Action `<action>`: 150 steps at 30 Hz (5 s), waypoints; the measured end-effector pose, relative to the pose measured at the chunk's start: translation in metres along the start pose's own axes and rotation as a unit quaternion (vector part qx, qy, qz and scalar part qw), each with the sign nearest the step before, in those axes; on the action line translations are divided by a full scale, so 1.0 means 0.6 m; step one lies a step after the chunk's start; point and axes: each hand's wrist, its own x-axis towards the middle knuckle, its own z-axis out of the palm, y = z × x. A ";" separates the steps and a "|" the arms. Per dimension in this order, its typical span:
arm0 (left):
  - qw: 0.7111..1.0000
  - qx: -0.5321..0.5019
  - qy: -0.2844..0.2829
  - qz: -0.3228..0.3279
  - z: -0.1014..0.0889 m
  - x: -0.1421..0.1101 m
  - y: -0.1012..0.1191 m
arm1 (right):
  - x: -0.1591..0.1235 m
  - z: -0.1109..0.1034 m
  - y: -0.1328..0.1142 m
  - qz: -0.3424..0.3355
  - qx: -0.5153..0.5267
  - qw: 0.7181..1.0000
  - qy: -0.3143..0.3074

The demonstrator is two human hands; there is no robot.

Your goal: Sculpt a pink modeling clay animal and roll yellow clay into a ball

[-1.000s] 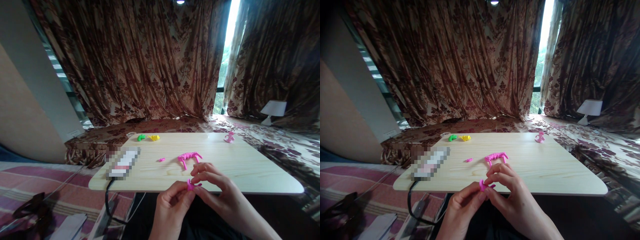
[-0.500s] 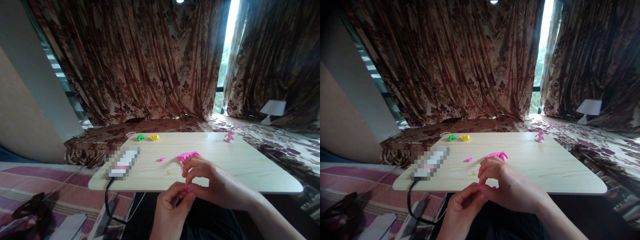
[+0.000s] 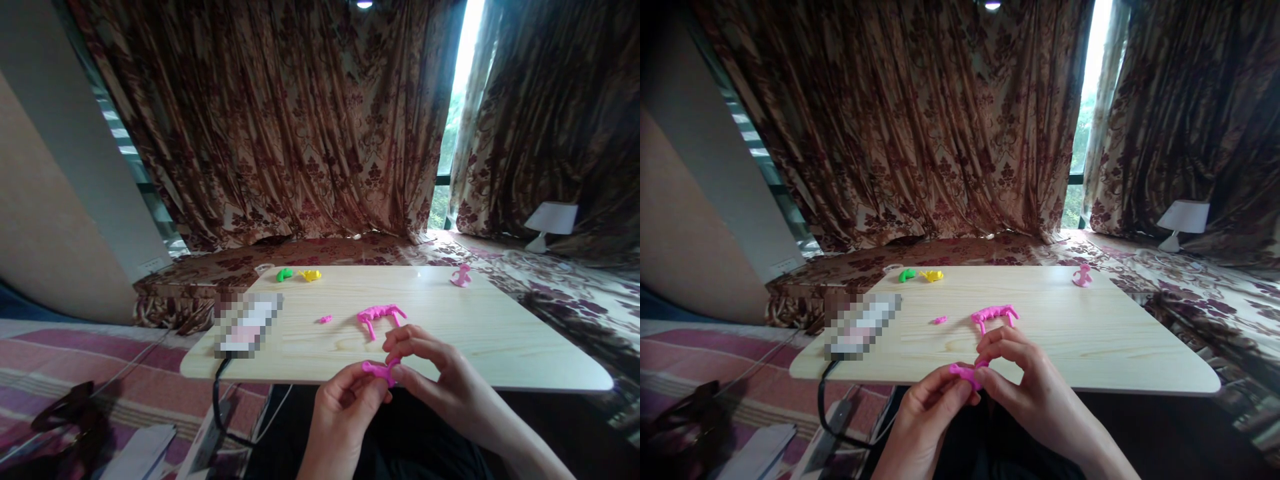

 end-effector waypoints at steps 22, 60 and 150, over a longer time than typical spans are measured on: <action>0.995 0.082 0.018 0.048 0.010 -0.001 0.010 | -0.014 0.022 0.014 0.064 0.070 0.995 0.027; 0.873 0.388 -0.027 0.293 0.004 0.000 0.012 | -0.023 0.046 0.028 0.132 0.157 0.975 0.079; 0.996 0.078 0.017 0.026 0.005 0.002 0.012 | 0.008 0.010 0.025 0.074 0.068 0.995 0.000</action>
